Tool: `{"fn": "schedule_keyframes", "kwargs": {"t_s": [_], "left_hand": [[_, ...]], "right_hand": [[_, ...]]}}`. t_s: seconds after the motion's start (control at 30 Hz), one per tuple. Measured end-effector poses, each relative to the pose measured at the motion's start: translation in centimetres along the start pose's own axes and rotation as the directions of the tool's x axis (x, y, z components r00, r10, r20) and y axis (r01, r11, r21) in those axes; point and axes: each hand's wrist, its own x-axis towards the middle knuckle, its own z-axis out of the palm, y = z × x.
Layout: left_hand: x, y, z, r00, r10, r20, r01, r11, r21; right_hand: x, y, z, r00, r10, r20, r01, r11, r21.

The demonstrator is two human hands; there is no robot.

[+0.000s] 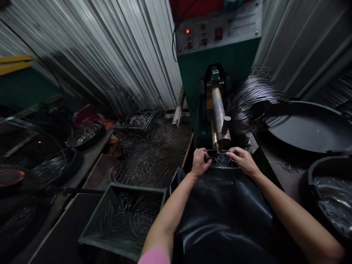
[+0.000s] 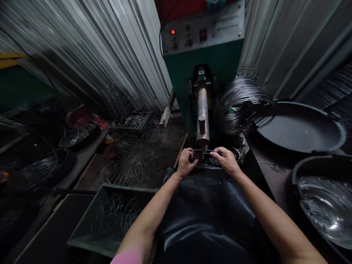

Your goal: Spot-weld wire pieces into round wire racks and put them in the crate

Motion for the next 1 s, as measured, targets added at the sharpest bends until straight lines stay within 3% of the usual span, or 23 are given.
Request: {"fn": "schedule_keyframes", "kwargs": {"t_s": [0.23,0.57,0.77,0.87,1.0], "left_hand": [[0.5,0.0,-0.3,0.999,-0.022,0.041,0.024,0.999,-0.033],[0.8,-0.2,-0.9,0.997,0.059,0.04,-0.056,0.996,-0.073],[0.7,-0.3,-1.1,0.995,0.093,0.046,-0.088,0.992,-0.095],[0.6,-0.7,-0.9,0.993,0.104,0.06,-0.098,0.99,-0.104],[0.6,-1.5,-0.6,0.994,0.089,0.065,-0.083,0.992,-0.099]], "right_hand": [[0.3,0.3,0.0,0.998,0.055,0.021,-0.056,0.998,0.015],[0.1,0.1,-0.2,0.998,0.059,0.034,-0.056,0.996,-0.074],[0.2,-0.2,0.0,0.997,0.07,0.014,-0.07,0.997,-0.041],[-0.3,1.2,-0.7,0.999,0.048,-0.002,-0.048,0.998,0.028],[-1.7,5.3,-2.6,0.998,0.068,-0.017,-0.064,0.983,0.172]]}}
